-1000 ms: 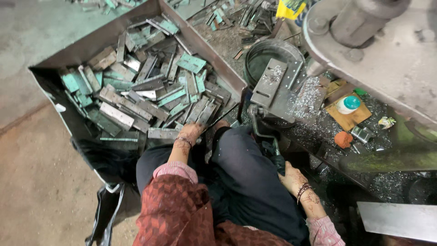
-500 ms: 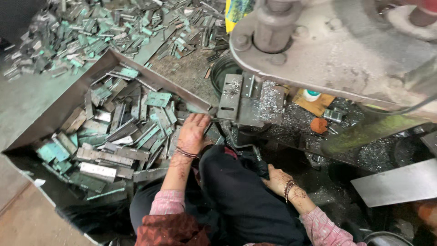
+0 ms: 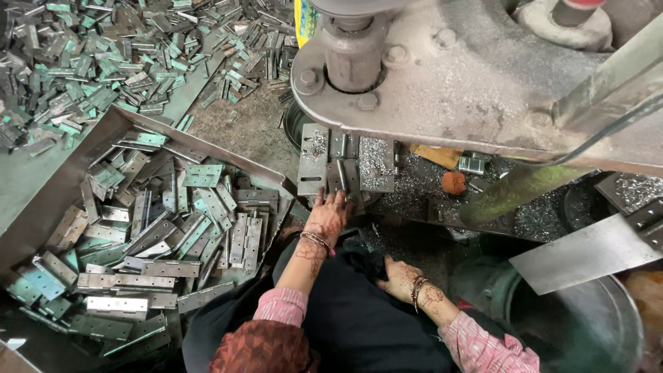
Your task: The person repeatedly picks up small metal brackets from a bin, places them into a press machine, and operates the lever to process them. The processed pieces are then dropped into a collection bin below.
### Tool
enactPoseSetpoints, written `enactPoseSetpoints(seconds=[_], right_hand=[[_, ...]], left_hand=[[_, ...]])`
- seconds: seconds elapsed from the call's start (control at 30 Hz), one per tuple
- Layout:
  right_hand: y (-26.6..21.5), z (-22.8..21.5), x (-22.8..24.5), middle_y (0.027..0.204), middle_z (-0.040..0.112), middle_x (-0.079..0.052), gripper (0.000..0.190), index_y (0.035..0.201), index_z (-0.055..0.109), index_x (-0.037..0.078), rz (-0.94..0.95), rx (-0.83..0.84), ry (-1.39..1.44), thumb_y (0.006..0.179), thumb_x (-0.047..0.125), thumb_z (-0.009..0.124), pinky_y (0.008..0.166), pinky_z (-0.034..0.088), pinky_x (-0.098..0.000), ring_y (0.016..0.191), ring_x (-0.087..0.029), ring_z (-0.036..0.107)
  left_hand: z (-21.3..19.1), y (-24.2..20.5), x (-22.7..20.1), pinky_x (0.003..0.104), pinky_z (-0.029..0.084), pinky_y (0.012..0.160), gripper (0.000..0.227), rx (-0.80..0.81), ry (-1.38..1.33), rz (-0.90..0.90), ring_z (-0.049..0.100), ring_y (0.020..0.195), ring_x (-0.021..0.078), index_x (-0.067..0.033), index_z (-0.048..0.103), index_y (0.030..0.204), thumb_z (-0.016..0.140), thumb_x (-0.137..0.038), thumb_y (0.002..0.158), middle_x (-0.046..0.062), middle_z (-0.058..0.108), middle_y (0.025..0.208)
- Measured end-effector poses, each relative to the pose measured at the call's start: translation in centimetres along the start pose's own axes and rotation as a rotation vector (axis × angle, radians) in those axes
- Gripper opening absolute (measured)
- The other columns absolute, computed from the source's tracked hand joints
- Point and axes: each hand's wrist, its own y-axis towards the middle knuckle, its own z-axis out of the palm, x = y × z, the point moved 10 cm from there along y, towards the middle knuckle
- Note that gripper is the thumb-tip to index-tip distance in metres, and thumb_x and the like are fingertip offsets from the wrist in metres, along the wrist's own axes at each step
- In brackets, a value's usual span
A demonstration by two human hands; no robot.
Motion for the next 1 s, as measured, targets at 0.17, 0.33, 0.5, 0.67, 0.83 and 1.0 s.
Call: enactPoseSetpoints(seconds=[0.17, 0.33, 0.5, 0.67, 0.83, 1.0], right_hand=[[0.1, 0.2, 0.0, 0.115, 0.071, -0.023, 0.069, 0.137, 0.045, 0.002, -0.008, 0.015, -0.009, 0.088, 0.043, 0.069, 0.096, 0.055, -0.0478, 0.111, -0.039, 0.069], [-0.4, -0.7, 0.7, 0.116, 0.071, -0.022, 0.067, 0.136, 0.046, 0.003, 0.002, 0.037, -0.023, 0.089, 0.046, 0.067, 0.097, 0.055, -0.0470, 0.112, -0.038, 0.069], [-0.5, -0.5, 0.7, 0.119, 0.071, -0.019, 0.070, 0.141, 0.044, 0.006, 0.018, 0.076, -0.036, 0.090, 0.050, 0.064, 0.100, 0.053, -0.0467, 0.115, -0.036, 0.068], [1.4, 2.2, -0.4, 0.124, 0.067, -0.020, 0.083, 0.151, 0.029, -0.003, 0.018, 0.130, -0.048, 0.096, 0.050, 0.061, 0.099, 0.054, -0.0455, 0.117, -0.035, 0.067], [1.7, 4.1, -1.4, 0.116, 0.071, -0.024, 0.075, 0.144, 0.038, -0.003, -0.006, 0.081, -0.050, 0.095, 0.047, 0.063, 0.098, 0.055, -0.0447, 0.112, -0.037, 0.068], [0.3, -0.2, 1.0, 0.110, 0.073, -0.024, 0.066, 0.136, 0.045, -0.001, -0.070, 0.010, -0.068, 0.091, 0.045, 0.064, 0.095, 0.056, -0.0450, 0.107, -0.038, 0.070]], left_hand=[[-0.3, -0.3, 0.3, 0.063, 0.012, 0.120, 0.067, 0.068, -0.290, -0.168, 0.031, 0.146, 0.0323, -0.0178, 0.040, 0.152, 0.057, -0.016, 0.088, 0.016, 0.035, 0.153], [-2.0, 0.6, 1.4, 0.067, 0.010, 0.120, 0.063, -0.030, -0.309, -0.181, 0.033, 0.146, 0.0318, -0.0205, 0.042, 0.153, 0.055, -0.011, 0.092, 0.016, 0.039, 0.153], [-0.5, 2.6, 3.4, 0.063, 0.007, 0.124, 0.059, 0.037, -0.210, -0.156, 0.032, 0.150, 0.0271, -0.0191, 0.048, 0.148, 0.054, -0.008, 0.091, 0.014, 0.039, 0.158], [0.3, 2.9, 3.8, 0.063, 0.007, 0.124, 0.057, -0.114, -0.316, -0.182, 0.031, 0.149, 0.0285, -0.0200, 0.049, 0.149, 0.052, -0.007, 0.094, 0.014, 0.039, 0.157], [1.4, 1.9, 2.9, 0.060, 0.009, 0.124, 0.056, -0.152, -0.420, -0.203, 0.027, 0.153, 0.0289, -0.0173, 0.048, 0.149, 0.054, -0.011, 0.094, 0.015, 0.036, 0.162], [2.1, 3.0, 3.7, 0.059, 0.007, 0.121, 0.062, -0.030, -0.405, -0.180, 0.022, 0.152, 0.0270, -0.0170, 0.048, 0.146, 0.055, -0.011, 0.084, 0.014, 0.029, 0.164]])
